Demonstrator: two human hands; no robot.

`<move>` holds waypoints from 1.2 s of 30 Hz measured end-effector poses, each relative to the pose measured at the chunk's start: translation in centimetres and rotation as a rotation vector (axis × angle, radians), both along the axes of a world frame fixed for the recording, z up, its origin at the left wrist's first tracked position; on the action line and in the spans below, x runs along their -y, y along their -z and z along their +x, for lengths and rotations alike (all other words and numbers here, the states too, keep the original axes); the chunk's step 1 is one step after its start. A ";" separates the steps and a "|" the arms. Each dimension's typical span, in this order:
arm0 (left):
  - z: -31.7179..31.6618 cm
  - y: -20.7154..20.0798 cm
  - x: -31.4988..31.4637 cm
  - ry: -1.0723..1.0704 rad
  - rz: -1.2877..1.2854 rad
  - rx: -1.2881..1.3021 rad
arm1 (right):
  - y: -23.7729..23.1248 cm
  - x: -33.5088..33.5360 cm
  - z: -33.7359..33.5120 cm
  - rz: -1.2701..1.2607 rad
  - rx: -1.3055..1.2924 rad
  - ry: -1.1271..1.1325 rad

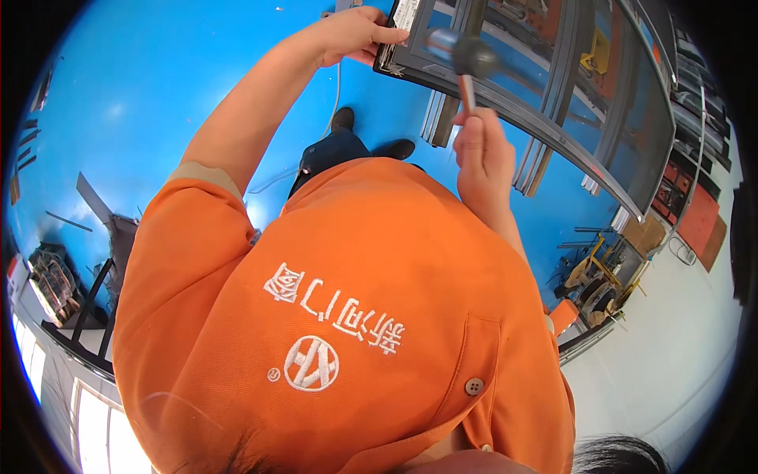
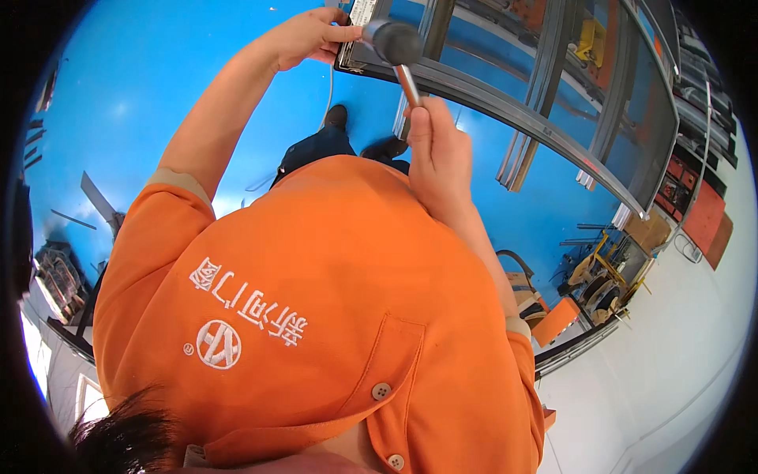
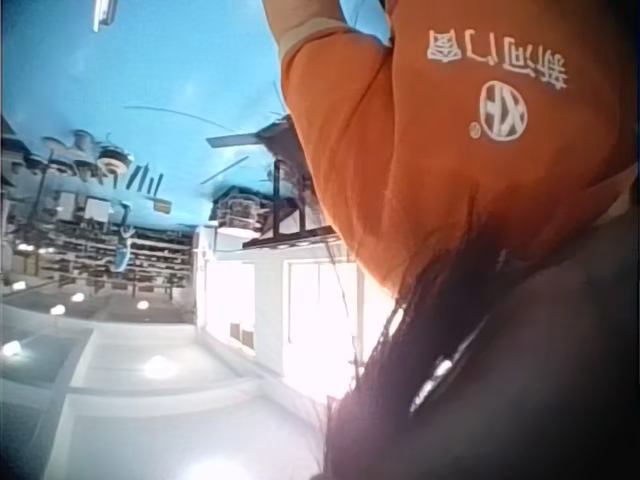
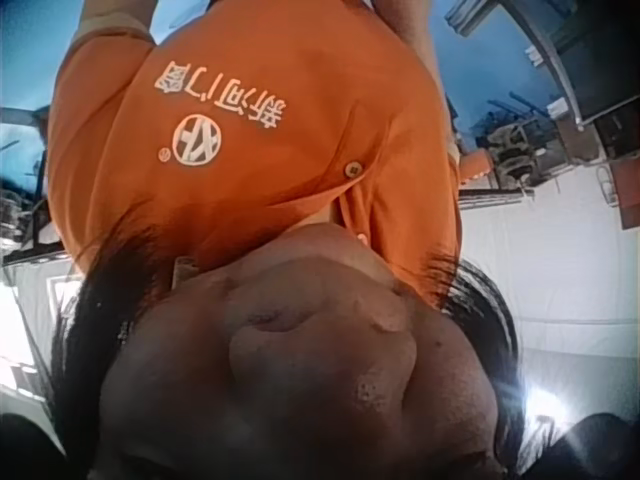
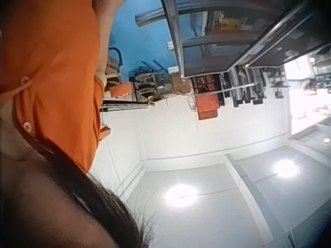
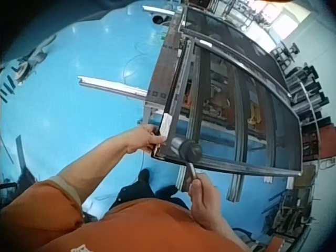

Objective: Assemble and adjust a metal frame using a hammer and a specialized tool.

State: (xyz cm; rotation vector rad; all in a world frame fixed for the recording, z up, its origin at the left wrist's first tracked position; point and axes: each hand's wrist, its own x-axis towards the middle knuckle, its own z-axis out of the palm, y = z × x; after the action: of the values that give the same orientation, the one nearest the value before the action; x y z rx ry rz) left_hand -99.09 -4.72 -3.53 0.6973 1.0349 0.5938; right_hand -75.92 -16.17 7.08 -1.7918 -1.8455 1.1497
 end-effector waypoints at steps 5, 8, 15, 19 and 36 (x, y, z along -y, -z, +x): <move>-0.2 -0.7 0.4 0.049 0.077 -0.147 | 0.4 -0.3 0.2 0.044 0.085 -0.048; -0.3 -1.1 0.7 0.064 0.156 -0.287 | 0.5 -0.6 0.3 -0.088 0.326 -0.093; -0.5 -1.1 1.0 0.070 0.146 -0.276 | 0.5 -0.2 0.2 0.047 0.144 -0.071; -0.4 -1.5 0.9 0.094 0.136 -0.318 | 1.5 -0.8 0.9 -0.012 0.324 -0.106; -1.2 -1.2 1.7 0.132 0.246 -0.343 | 1.3 -0.7 1.3 -0.095 0.114 0.004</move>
State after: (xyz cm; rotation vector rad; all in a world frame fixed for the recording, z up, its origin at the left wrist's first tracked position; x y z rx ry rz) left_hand -100.33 -6.40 -2.38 1.1032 1.2323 0.4999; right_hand -74.64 -15.50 5.83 -1.9498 -1.8785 1.1748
